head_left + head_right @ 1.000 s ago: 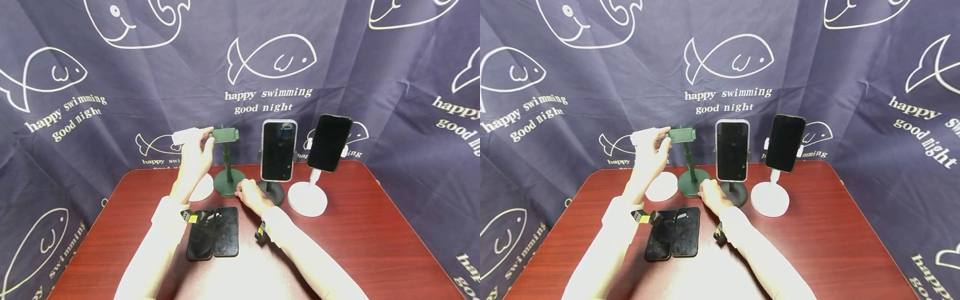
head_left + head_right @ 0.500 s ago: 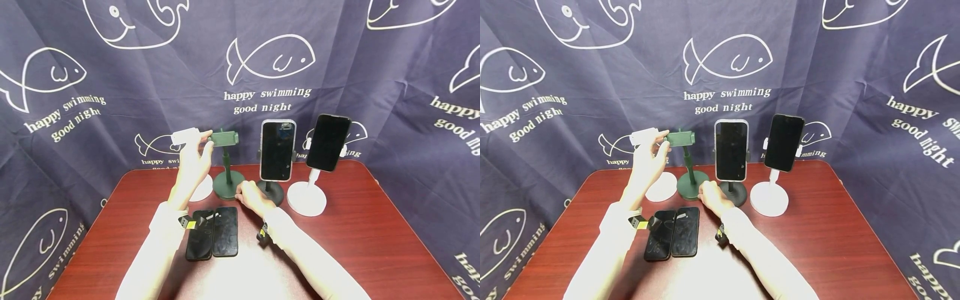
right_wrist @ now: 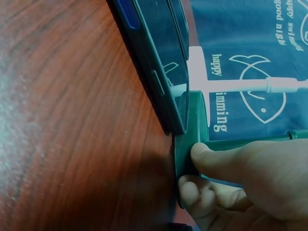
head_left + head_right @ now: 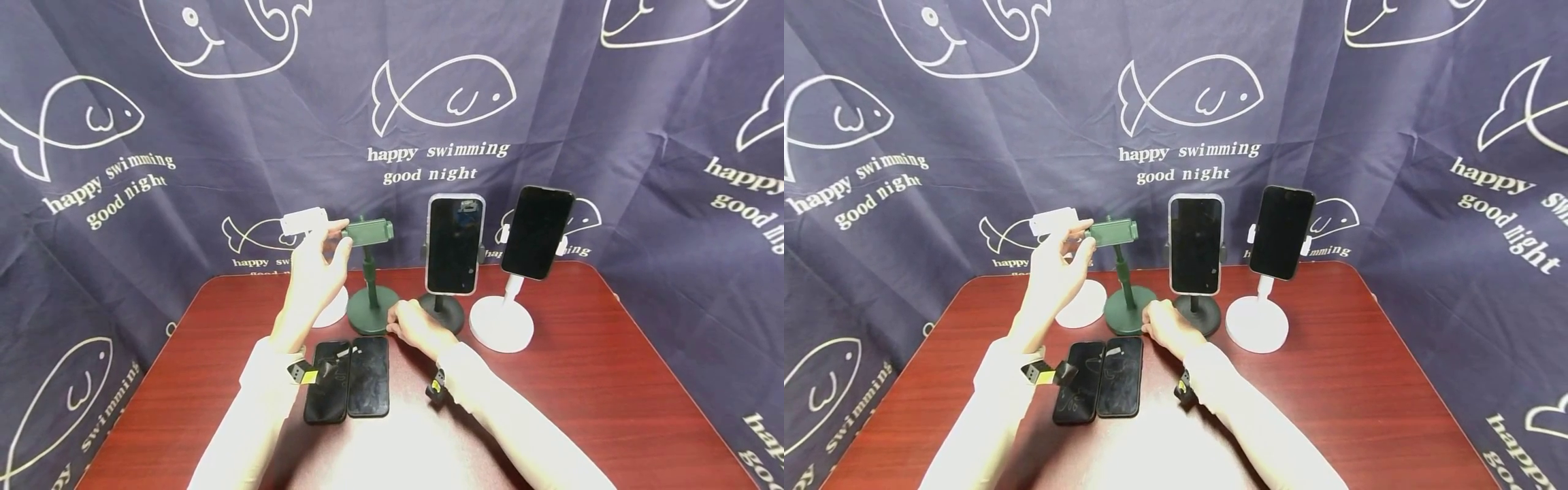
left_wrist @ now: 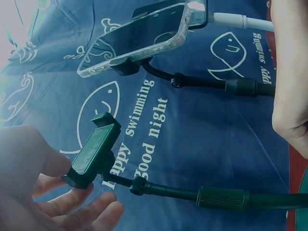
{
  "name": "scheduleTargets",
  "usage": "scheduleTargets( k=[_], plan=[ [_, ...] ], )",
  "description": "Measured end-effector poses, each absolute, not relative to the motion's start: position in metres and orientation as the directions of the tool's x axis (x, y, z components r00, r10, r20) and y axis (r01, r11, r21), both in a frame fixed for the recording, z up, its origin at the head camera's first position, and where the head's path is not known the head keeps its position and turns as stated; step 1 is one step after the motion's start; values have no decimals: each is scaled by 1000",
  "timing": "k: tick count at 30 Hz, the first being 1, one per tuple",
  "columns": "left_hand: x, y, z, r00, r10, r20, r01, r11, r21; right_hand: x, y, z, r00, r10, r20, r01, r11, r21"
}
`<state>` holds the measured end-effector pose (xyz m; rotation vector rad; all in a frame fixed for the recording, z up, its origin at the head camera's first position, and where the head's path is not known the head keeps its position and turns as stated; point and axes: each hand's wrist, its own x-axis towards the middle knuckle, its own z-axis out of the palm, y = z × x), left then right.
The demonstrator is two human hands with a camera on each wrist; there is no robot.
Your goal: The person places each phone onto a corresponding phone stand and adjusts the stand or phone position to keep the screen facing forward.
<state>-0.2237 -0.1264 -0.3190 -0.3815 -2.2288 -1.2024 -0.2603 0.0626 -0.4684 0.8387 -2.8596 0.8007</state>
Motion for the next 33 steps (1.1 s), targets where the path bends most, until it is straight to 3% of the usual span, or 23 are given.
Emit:
scheduleTargets(
  k=[12, 33],
  plan=[
    [-218, -128, -323, -816, -40, 576, 473, 526, 706, -254, 64, -470, -841, -497, 214, -538, 727, -427],
    [-210, -132, -324, -798, -46, 600, 497, 511, 701, -248, 63, -469, -834, -517, 194, -545, 713, -441]
  ],
)
